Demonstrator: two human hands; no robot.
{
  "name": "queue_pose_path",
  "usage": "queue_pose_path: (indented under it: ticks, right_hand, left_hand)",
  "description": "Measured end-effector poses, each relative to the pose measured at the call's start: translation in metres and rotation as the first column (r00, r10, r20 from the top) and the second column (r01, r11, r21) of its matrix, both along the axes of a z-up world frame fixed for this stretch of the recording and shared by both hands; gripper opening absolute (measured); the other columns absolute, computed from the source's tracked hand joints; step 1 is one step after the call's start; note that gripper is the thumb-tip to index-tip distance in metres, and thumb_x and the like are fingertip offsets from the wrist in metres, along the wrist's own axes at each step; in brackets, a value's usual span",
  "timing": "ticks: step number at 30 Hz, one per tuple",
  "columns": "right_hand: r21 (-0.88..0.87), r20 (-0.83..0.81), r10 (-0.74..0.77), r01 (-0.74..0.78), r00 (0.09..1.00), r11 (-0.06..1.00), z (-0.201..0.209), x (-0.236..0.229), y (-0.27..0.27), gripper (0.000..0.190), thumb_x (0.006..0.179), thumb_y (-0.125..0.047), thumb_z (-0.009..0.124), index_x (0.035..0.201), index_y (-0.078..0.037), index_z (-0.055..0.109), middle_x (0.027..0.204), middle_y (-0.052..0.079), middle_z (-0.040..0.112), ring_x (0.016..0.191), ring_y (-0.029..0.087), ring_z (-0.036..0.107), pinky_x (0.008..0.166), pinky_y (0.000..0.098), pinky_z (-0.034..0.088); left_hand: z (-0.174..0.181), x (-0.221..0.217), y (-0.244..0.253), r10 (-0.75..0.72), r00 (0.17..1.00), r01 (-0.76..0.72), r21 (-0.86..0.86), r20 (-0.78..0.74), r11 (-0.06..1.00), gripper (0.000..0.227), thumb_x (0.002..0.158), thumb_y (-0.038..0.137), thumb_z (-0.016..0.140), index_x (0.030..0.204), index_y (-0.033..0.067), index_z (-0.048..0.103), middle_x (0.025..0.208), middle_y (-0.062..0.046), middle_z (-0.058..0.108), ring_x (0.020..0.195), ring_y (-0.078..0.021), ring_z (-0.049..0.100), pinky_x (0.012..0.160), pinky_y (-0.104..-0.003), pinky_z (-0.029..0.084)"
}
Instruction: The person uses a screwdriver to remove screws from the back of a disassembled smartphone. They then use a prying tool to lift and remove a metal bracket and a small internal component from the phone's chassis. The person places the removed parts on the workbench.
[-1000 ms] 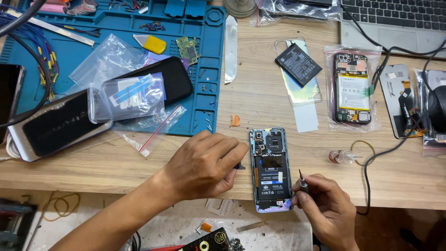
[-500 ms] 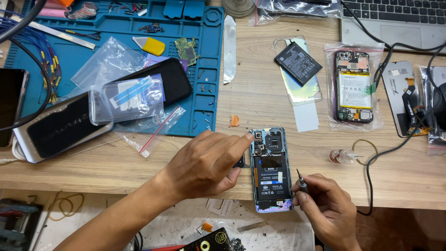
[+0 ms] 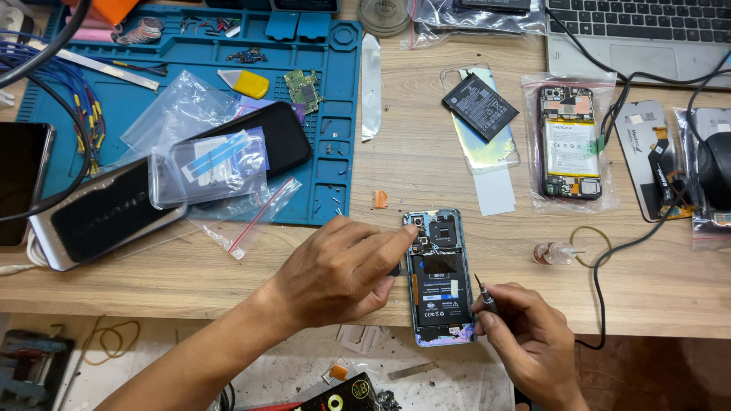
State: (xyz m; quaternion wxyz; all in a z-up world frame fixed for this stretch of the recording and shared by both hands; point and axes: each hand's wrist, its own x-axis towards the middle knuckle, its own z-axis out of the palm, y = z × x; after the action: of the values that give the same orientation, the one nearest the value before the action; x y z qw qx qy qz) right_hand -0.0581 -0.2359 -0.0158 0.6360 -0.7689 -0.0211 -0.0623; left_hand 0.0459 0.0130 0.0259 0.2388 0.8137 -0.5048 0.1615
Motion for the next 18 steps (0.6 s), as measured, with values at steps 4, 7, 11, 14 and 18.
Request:
queue_pose_path:
  ticks: [4,7,11,14,18]
  right_hand:
    - [-0.004,-0.01,-0.01,0.01,1.0,1.0,-0.001,-0.001,-0.001,0.027,0.077,0.003,0.057,0.104,0.003,0.056,0.083,0.014,0.066,0.057,0.014,0.064,0.057,0.0221,0.058]
    - [-0.031,-0.004,-0.011,0.011,1.0,0.999,0.001,0.001,-0.001,0.027,0.077,0.001,0.058,0.104,0.003,0.057,0.083,0.014,0.066,0.056,0.014,0.064,0.056,0.0217,0.058]
    - [-0.021,-0.012,0.001,-0.001,1.0,1.0,0.002,0.002,-0.001,0.027,0.077,0.002,0.058,0.104,0.003,0.056,0.083,0.014,0.065,0.056,0.014,0.064,0.056,0.0221,0.059]
    - [-0.019,-0.023,-0.003,0.002,1.0,1.0,0.002,0.001,-0.001,0.027,0.077,0.002,0.058,0.104,0.003,0.057,0.083,0.014,0.065,0.056,0.014,0.064,0.055,0.0217,0.058]
    - [-0.013,-0.023,-0.002,0.002,1.0,1.0,0.001,0.001,-0.001,0.027,0.077,0.002,0.057,0.105,0.003,0.057,0.082,0.014,0.065,0.057,0.015,0.064,0.056,0.0219,0.058]
  left_hand:
    - [-0.004,0.0,-0.001,0.001,1.0,-0.001,0.003,-0.009,1.0,0.058,0.074,0.011,0.061,0.126,-0.0021,0.038,0.098,-0.01,0.062,0.082,-0.0266,0.059,0.063,-0.038,0.042]
    - [-0.005,0.0,-0.001,-0.013,0.999,0.013,0.015,-0.034,1.0,0.06,0.074,0.01,0.063,0.126,-0.0029,0.036,0.093,-0.01,0.06,0.08,-0.0266,0.059,0.064,-0.038,0.043]
    - [-0.003,-0.003,-0.001,-0.001,1.0,0.001,0.016,0.009,1.0,0.054,0.076,0.011,0.059,0.124,-0.0018,0.038,0.091,-0.009,0.06,0.076,-0.025,0.058,0.062,-0.037,0.04]
    - [0.003,-0.007,-0.002,0.018,0.999,-0.019,0.04,0.046,0.999,0.049,0.076,0.01,0.06,0.12,-0.0007,0.042,0.09,-0.008,0.058,0.074,-0.0236,0.056,0.062,-0.036,0.038]
    - [0.002,-0.01,-0.001,0.032,0.997,-0.036,0.075,0.065,0.997,0.049,0.075,0.011,0.063,0.119,0.0013,0.045,0.089,-0.007,0.058,0.075,-0.0221,0.057,0.064,-0.036,0.039]
